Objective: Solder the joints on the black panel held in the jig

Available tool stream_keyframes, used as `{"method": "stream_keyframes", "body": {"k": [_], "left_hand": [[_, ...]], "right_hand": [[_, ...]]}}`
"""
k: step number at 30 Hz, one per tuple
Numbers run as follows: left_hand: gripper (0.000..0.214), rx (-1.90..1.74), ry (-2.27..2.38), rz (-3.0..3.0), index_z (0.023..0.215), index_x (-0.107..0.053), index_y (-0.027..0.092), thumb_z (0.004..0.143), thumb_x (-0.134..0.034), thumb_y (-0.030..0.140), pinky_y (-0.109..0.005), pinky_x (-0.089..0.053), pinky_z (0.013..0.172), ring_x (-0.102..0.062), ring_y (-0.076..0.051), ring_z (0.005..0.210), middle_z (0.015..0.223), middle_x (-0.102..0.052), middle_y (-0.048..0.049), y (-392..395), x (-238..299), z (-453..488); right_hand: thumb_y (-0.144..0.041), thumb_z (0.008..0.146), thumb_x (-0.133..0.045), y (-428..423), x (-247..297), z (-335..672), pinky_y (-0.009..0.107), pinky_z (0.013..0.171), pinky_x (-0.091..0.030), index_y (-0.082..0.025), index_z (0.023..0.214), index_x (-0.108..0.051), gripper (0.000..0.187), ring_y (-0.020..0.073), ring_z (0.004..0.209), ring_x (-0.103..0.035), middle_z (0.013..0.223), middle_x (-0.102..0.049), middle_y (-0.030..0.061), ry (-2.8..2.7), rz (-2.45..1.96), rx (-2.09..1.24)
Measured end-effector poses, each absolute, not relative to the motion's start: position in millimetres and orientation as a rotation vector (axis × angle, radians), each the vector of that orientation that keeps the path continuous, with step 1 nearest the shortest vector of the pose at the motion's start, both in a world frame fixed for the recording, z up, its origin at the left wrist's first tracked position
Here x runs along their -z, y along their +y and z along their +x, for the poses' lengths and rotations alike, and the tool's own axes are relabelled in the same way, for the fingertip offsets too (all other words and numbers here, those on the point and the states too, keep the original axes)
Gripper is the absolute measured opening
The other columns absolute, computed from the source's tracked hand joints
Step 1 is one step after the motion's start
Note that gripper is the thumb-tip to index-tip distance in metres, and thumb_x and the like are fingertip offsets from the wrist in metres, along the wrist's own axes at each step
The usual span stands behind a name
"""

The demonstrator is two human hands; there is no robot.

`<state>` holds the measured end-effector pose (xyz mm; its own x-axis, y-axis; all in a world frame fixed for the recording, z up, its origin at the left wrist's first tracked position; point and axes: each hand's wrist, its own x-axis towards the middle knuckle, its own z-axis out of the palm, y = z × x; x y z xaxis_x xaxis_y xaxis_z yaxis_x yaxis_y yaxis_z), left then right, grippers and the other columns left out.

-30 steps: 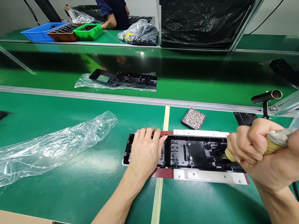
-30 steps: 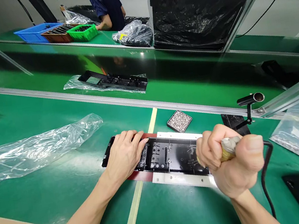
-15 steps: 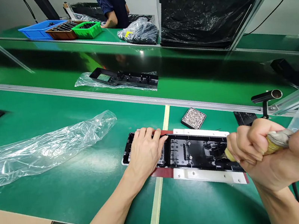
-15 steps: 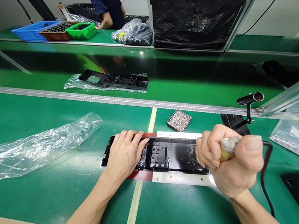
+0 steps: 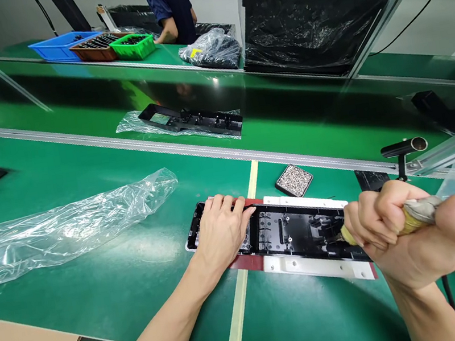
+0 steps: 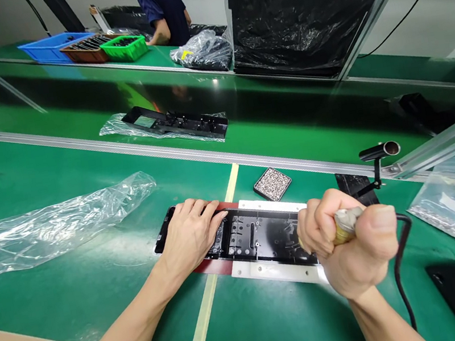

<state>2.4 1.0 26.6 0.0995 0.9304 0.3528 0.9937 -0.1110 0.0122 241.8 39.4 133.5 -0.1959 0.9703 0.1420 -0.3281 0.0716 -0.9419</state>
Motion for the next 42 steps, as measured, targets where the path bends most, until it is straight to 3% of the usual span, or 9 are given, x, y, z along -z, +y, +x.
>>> {"method": "stream_keyframes", "body": {"k": [12,20,42], "left_hand": [[0.035,0.425,-1.930,-2.149,0.112,-0.069,0.016,0.107,-0.043,0.039,-0.042,-0.039,0.080,-0.057,-0.029,0.091,0.095,-0.068,-0.0123,2.2,-26.7,2.3],[0.036,0.390,-1.912,-2.139,0.108,-0.071,0.016,0.107,-0.044,0.040,-0.042,-0.036,0.080,-0.056,-0.028,0.089,0.091,-0.068,-0.0115,3.0,-25.9,1.7],[0.036,0.369,-1.912,-2.145,0.103,-0.074,0.020,0.107,-0.043,0.038,-0.041,-0.034,0.079,-0.054,-0.028,0.087,0.088,-0.066,-0.0104,2.7,-26.6,2.5]], "right_hand": [[-0.076,0.075,-0.069,37.9,-133.9,238.4,0.026,0.035,-0.023,-0.022,0.050,-0.047,0.063,0.0096,0.036,-0.025,0.042,-0.027,-0.0046,-1.152,-0.768,-1.411],[-0.075,0.081,-0.060,40.4,-130.6,238.3,0.024,0.033,-0.023,-0.022,0.051,-0.044,0.063,0.0087,0.035,-0.024,0.041,-0.027,-0.0051,-1.207,-0.690,-1.387],[-0.076,0.076,-0.064,39.2,-133.6,237.8,0.025,0.033,-0.024,-0.021,0.049,-0.044,0.065,0.0092,0.035,-0.025,0.040,-0.028,-0.0050,-1.214,-0.727,-1.392]]}}
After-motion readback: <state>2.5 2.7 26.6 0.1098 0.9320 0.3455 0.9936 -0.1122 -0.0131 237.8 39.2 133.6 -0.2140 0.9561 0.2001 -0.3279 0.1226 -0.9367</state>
